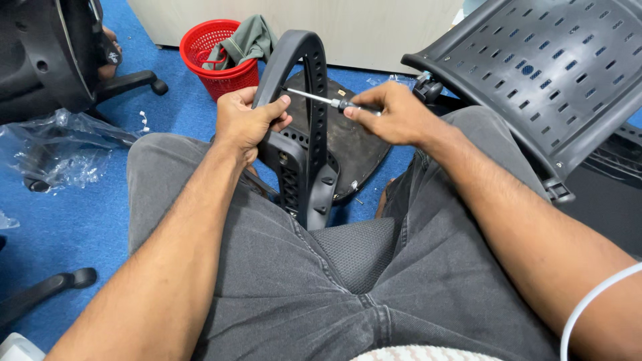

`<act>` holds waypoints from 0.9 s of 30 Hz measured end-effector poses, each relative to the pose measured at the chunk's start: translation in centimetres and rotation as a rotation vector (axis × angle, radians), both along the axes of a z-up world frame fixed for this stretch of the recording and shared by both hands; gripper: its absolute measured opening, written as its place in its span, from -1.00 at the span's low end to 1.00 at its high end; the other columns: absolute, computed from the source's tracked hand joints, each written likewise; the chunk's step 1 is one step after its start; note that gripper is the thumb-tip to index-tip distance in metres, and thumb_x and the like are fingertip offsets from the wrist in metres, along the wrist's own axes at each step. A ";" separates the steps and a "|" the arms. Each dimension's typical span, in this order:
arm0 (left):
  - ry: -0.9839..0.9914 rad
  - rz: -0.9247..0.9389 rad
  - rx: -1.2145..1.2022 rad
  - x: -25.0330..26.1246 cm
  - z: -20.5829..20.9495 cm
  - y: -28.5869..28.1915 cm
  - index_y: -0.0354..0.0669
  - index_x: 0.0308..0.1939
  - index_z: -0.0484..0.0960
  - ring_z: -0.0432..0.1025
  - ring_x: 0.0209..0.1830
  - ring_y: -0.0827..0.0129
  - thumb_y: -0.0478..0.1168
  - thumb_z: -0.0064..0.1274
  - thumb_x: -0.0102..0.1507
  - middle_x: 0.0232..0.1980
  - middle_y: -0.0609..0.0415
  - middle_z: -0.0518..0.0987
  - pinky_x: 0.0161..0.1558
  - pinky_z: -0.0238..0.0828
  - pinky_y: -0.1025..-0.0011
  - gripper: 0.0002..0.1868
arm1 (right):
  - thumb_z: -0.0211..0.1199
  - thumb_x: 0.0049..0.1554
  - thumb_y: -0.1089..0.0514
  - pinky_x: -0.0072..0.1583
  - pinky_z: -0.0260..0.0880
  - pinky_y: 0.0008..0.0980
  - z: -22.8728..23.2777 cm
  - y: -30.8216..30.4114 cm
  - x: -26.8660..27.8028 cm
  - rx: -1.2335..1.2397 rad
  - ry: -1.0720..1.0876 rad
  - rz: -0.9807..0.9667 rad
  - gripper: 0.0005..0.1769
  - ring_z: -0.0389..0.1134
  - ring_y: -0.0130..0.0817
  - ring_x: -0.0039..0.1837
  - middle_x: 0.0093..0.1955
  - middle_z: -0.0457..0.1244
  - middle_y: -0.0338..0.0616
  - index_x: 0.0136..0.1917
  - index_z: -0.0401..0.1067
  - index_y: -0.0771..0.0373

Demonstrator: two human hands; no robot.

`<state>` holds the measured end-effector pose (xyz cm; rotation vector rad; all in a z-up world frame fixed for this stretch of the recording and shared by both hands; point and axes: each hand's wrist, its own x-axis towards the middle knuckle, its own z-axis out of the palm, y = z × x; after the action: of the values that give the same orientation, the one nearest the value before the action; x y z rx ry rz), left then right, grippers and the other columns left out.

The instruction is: The person uses a screwdriver to attach a black plastic armrest to a chair frame while sitting on the floor. They repeatedly tighten screws at multiple points on the armrest and frame, repositioning the parts as needed.

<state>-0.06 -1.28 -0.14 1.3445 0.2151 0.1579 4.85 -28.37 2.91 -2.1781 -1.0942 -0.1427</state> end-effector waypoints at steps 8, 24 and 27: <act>0.014 -0.125 0.037 -0.3 -0.3 0.4 -0.45 -0.23 0.67 0.54 -0.45 0.49 -0.42 0.30 0.17 -0.36 0.04 0.62 -0.36 0.66 0.54 -0.84 | 0.21 0.27 -0.07 -0.44 -0.01 -0.49 1.3 -0.2 -0.8 -0.008 1.082 -0.255 -0.65 0.05 -0.59 -0.49 -0.42 0.21 -0.35 0.01 0.63 0.23; 0.063 -0.220 0.029 -0.4 0.4 0.3 -0.46 -0.18 0.68 0.57 -0.40 0.46 -0.42 0.28 0.18 -0.33 0.01 0.63 -0.33 0.66 0.56 -0.83 | 0.07 0.31 -0.19 -0.38 0.05 -0.45 1.0 -0.1 -2.2 -0.184 0.549 -0.240 -0.48 0.04 -0.56 -0.47 -0.49 0.11 -0.36 -0.11 0.58 0.26; 0.018 -0.192 -0.010 -0.1 0.6 0.3 -0.45 -0.17 0.69 0.56 -0.39 0.47 -0.43 0.28 0.19 -0.32 0.01 0.62 -0.30 0.67 0.55 -0.83 | 0.07 0.33 -0.20 -0.31 0.15 -0.49 -0.3 0.3 -2.5 -0.233 -0.038 -0.204 -0.47 0.12 -0.62 -0.41 -0.45 0.18 -0.39 -0.10 0.63 0.24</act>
<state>-0.14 -0.95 0.47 1.3490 0.1008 -0.0161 2.34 -28.11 2.62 -2.5043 -0.9464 -0.1543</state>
